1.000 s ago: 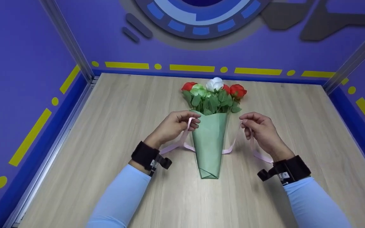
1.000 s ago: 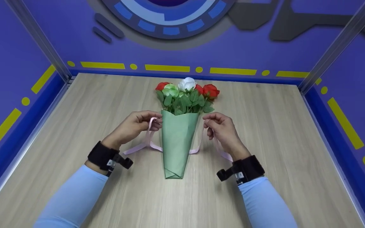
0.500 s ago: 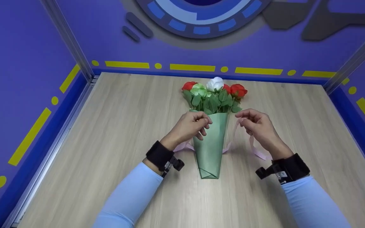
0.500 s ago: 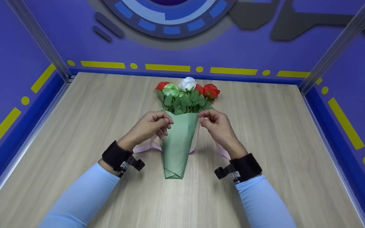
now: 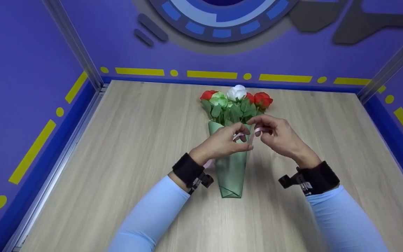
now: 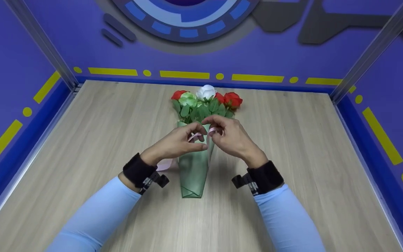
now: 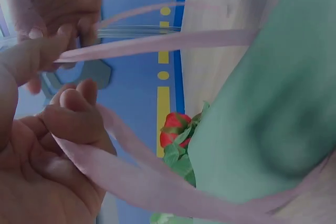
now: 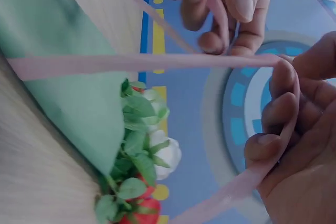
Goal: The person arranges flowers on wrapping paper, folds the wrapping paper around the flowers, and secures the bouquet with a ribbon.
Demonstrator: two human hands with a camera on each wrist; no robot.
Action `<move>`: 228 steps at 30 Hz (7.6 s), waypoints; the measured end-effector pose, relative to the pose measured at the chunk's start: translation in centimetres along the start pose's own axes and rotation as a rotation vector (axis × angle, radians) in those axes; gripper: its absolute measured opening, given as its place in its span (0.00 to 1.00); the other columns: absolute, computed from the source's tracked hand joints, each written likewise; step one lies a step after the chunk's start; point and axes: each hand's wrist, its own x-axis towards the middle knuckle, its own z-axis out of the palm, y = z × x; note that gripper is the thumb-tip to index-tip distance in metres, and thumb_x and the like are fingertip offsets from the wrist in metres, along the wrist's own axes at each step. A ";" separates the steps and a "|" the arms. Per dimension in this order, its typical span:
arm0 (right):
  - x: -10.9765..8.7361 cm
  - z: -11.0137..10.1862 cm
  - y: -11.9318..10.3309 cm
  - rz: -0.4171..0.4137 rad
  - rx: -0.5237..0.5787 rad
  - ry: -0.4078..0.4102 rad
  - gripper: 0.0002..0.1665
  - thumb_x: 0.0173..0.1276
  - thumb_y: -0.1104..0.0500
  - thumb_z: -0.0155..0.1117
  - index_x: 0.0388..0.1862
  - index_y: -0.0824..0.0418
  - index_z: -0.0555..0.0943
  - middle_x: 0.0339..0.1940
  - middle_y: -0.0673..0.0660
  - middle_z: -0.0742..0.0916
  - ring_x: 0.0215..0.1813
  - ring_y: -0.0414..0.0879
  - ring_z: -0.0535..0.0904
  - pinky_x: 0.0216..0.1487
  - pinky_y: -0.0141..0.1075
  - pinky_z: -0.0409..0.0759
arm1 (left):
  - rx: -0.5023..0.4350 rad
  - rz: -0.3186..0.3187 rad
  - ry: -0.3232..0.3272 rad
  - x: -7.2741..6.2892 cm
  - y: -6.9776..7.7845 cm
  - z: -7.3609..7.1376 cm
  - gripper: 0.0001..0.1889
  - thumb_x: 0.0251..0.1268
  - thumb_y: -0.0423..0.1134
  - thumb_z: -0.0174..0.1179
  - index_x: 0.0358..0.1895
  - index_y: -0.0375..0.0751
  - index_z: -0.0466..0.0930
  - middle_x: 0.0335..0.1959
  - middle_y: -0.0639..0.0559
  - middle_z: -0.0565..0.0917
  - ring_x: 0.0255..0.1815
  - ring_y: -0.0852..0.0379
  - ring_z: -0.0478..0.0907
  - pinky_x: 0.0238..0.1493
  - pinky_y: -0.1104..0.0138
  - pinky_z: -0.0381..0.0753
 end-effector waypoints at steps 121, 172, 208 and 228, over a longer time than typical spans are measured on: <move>-2.4 5.1 5.3 0.176 0.206 0.040 0.07 0.74 0.64 0.68 0.46 0.68 0.86 0.33 0.54 0.83 0.35 0.41 0.75 0.35 0.30 0.73 | -0.151 -0.152 0.055 -0.4 -2.2 -0.3 0.13 0.87 0.47 0.50 0.42 0.44 0.77 0.33 0.52 0.82 0.22 0.56 0.80 0.31 0.48 0.89; -1.4 2.1 4.9 0.299 0.653 0.643 0.07 0.84 0.66 0.49 0.53 0.60 0.75 0.31 0.52 0.84 0.30 0.43 0.83 0.36 0.35 0.87 | -0.086 -0.198 0.126 -0.2 -2.8 0.0 0.12 0.75 0.41 0.66 0.52 0.41 0.77 0.29 0.55 0.79 0.23 0.61 0.74 0.20 0.70 0.74; -3.1 0.4 8.5 0.347 -0.281 0.345 0.15 0.79 0.53 0.66 0.38 0.64 0.86 0.28 0.54 0.84 0.31 0.43 0.76 0.30 0.31 0.71 | 0.166 -0.213 -0.038 -2.2 -3.6 -1.8 0.11 0.66 0.31 0.69 0.50 0.43 0.85 0.34 0.52 0.88 0.31 0.59 0.81 0.30 0.70 0.77; -5.0 0.0 10.5 0.471 0.443 0.274 0.16 0.81 0.50 0.63 0.39 0.61 0.77 0.28 0.48 0.86 0.31 0.37 0.82 0.37 0.30 0.80 | -0.237 -0.236 -0.032 -6.6 -7.4 -5.6 0.10 0.79 0.41 0.61 0.43 0.37 0.88 0.30 0.54 0.81 0.26 0.59 0.79 0.30 0.68 0.79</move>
